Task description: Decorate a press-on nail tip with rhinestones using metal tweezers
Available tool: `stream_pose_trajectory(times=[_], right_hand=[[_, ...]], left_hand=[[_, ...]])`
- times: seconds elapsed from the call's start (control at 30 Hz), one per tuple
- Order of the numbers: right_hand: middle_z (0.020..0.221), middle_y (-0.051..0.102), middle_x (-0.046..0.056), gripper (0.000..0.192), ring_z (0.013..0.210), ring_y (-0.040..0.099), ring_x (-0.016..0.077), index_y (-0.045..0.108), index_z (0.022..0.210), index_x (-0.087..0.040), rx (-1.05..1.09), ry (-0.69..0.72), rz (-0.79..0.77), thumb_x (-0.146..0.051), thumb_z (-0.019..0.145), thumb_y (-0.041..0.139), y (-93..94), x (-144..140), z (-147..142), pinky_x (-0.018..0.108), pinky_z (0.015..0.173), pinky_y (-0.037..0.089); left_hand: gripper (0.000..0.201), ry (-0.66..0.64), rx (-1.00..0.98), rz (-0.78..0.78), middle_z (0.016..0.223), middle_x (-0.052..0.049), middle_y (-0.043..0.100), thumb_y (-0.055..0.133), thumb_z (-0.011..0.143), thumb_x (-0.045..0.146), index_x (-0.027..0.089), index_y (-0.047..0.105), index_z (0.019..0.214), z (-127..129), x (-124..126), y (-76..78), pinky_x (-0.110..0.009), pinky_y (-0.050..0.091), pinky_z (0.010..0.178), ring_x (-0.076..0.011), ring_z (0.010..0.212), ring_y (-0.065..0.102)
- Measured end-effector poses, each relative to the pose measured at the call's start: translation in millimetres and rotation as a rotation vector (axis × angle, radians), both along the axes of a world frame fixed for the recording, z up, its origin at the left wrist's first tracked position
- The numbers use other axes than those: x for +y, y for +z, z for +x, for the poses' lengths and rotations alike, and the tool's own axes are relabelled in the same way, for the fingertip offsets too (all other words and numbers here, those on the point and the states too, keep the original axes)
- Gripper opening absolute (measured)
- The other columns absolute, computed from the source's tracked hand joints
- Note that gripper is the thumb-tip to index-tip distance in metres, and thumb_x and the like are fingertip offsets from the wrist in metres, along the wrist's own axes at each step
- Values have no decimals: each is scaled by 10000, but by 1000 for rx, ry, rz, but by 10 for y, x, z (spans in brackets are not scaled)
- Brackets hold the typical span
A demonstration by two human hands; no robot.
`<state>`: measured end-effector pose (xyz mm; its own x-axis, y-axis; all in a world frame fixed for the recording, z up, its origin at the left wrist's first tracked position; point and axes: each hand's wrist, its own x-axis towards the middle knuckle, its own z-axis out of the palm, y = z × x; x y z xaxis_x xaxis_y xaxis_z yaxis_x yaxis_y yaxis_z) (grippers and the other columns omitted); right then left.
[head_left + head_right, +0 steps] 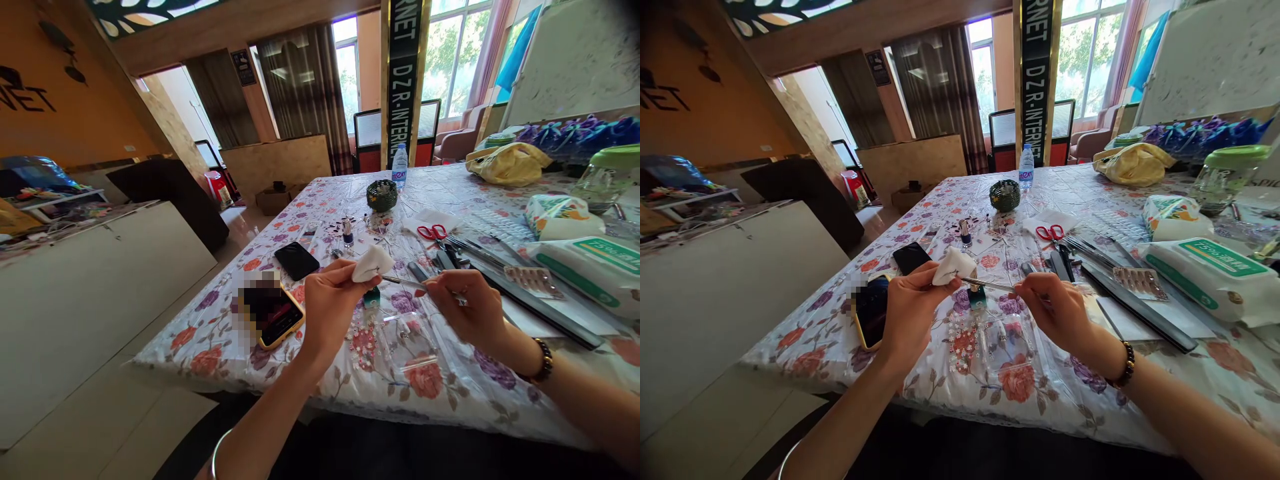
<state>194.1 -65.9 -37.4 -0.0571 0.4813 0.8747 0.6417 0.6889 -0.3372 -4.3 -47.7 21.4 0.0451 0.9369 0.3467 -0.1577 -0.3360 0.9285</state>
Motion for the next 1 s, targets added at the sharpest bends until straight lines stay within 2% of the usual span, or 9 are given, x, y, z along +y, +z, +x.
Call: stream_pose_trajectory(times=[0.17,0.27,0.47,0.6,0.77,1.0], right_hand=[[783,707,23,237,639,669,148,476,934,-217,16,36,47,-142,768,627,-18,47,-5,220,483,511],[786,706,17,266,643,662,150,473,925,-226,38,39,87,-133,748,649,-5,69,-11,258,546,525],[795,678,22,196,612,625,113,499,954,-183,80,28,121,-164,793,608,10,71,0,251,571,524],[770,697,20,288,625,641,136,477,957,-216,100,20,148,-120,746,648,-1,69,8,257,569,523],[779,707,23,296,622,650,138,473,954,-215,100,12,131,-113,739,650,-3,65,6,240,515,511],[785,710,17,287,577,642,125,473,932,-211,118,-5,91,-123,734,660,10,67,-16,242,510,512]], left_hand=[[136,-24,-65,-55,702,23,651,764,590,168,209,756,719,4,33,-6,-209,391,665,-104,710,530],[109,-29,-149,-105,654,26,643,775,575,181,192,749,680,-21,85,30,-203,396,655,-83,657,520],[158,-59,-287,-190,636,30,652,808,525,255,191,730,646,-91,154,145,-192,424,683,-57,627,536],[186,-132,-273,-220,632,21,650,821,502,244,162,722,635,-64,121,137,-183,424,681,-60,635,537],[178,-211,-221,-233,647,17,651,803,521,177,157,727,681,-10,87,75,-186,411,641,-72,636,532],[210,-216,-169,-225,680,26,664,776,528,108,175,729,721,5,85,58,-192,410,652,-79,654,540]])
